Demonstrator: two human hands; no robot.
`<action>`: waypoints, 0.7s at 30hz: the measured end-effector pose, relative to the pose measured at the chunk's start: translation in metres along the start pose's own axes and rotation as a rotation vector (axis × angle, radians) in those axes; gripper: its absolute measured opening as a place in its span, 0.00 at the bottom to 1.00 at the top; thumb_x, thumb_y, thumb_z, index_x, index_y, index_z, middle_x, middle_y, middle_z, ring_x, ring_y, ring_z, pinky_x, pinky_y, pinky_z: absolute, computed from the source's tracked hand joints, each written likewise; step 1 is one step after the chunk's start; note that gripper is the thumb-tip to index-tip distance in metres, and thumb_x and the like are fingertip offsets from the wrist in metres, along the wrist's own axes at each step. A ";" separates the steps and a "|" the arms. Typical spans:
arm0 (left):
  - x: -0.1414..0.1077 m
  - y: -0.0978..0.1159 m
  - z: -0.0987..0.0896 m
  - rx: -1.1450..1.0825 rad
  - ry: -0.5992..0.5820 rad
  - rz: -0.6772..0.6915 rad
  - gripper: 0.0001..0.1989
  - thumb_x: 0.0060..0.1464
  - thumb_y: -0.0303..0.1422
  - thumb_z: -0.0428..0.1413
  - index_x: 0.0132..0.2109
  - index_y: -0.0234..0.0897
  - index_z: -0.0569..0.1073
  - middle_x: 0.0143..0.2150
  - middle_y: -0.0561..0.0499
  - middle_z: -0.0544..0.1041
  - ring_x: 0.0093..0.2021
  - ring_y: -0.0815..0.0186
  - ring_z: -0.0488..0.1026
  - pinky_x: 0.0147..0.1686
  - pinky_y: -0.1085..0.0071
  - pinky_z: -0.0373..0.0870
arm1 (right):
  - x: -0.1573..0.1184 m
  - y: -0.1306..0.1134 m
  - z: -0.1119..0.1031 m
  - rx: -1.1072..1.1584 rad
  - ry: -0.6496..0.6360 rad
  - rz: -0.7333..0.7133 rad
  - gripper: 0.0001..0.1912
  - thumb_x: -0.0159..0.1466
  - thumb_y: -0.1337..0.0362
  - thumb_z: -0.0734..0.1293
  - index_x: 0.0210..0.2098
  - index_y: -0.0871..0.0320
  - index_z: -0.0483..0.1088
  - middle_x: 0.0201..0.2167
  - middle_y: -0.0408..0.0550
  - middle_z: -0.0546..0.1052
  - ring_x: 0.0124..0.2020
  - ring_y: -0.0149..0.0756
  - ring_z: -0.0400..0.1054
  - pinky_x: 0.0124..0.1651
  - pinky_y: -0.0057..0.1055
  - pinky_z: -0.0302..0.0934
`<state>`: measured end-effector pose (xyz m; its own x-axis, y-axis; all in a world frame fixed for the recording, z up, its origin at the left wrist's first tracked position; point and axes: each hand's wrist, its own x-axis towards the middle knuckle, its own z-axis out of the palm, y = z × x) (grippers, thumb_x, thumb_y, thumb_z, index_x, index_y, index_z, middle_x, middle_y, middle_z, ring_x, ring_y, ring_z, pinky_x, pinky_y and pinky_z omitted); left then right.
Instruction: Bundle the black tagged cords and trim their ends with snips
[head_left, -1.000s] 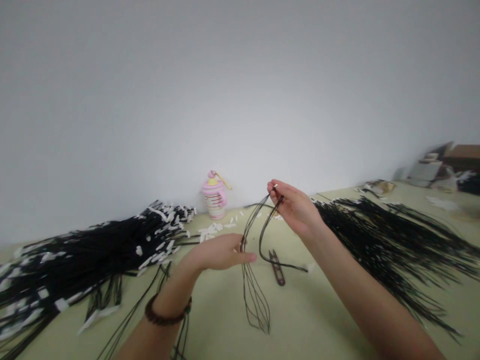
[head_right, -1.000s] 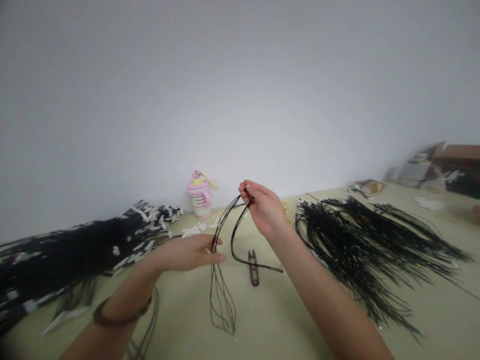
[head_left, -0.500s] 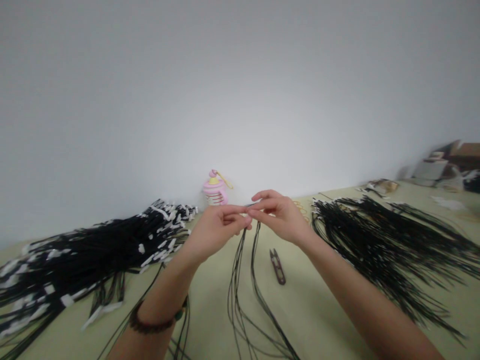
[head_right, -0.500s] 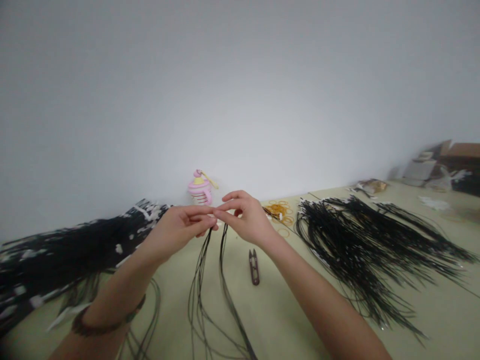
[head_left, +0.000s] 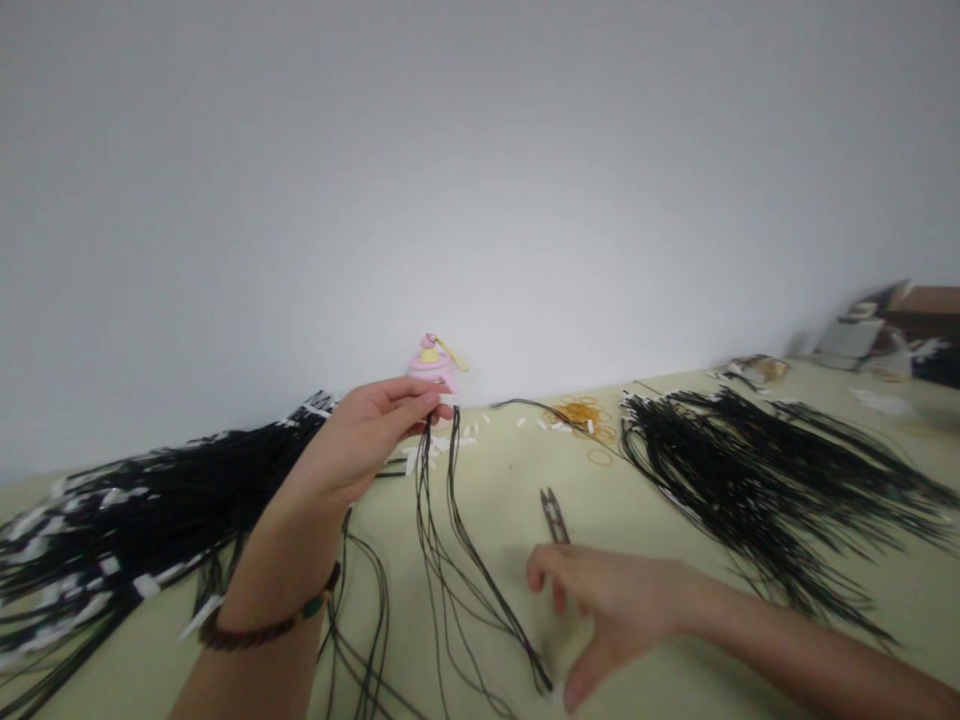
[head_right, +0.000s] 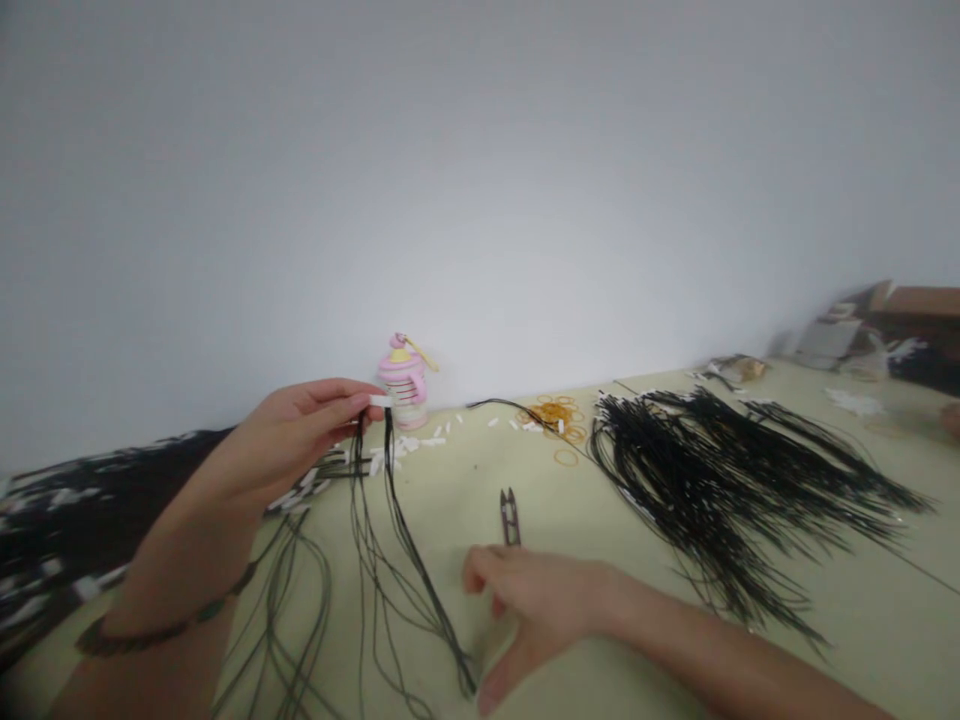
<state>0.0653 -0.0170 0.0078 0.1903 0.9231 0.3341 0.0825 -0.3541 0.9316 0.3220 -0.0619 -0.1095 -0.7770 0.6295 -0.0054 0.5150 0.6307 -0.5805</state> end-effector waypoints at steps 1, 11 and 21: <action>0.000 0.001 0.001 -0.015 -0.005 -0.010 0.10 0.49 0.37 0.61 0.35 0.34 0.76 0.31 0.51 0.77 0.32 0.70 0.71 0.36 0.75 0.66 | -0.006 0.002 0.015 -0.001 -0.002 0.009 0.36 0.39 0.55 0.77 0.44 0.60 0.64 0.36 0.47 0.71 0.30 0.30 0.63 0.30 0.23 0.57; -0.004 0.002 -0.002 -0.176 -0.200 -0.128 0.15 0.49 0.32 0.62 0.45 0.33 0.75 0.36 0.47 0.77 0.36 0.68 0.73 0.39 0.73 0.70 | -0.009 0.007 0.047 0.424 0.246 -0.077 0.10 0.49 0.76 0.64 0.29 0.61 0.74 0.23 0.42 0.67 0.26 0.26 0.59 0.30 0.24 0.53; 0.002 -0.011 0.002 -0.073 -0.392 -0.212 0.08 0.54 0.32 0.59 0.36 0.29 0.77 0.19 0.52 0.72 0.22 0.75 0.67 0.30 0.78 0.69 | -0.007 0.038 0.028 1.100 0.409 0.182 0.18 0.43 0.60 0.77 0.28 0.64 0.72 0.20 0.42 0.72 0.20 0.22 0.62 0.26 0.21 0.55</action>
<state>0.0666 -0.0115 -0.0023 0.5342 0.8426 0.0685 0.0928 -0.1391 0.9859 0.3370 -0.0552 -0.1544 -0.4487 0.8935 -0.0159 -0.1371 -0.0864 -0.9868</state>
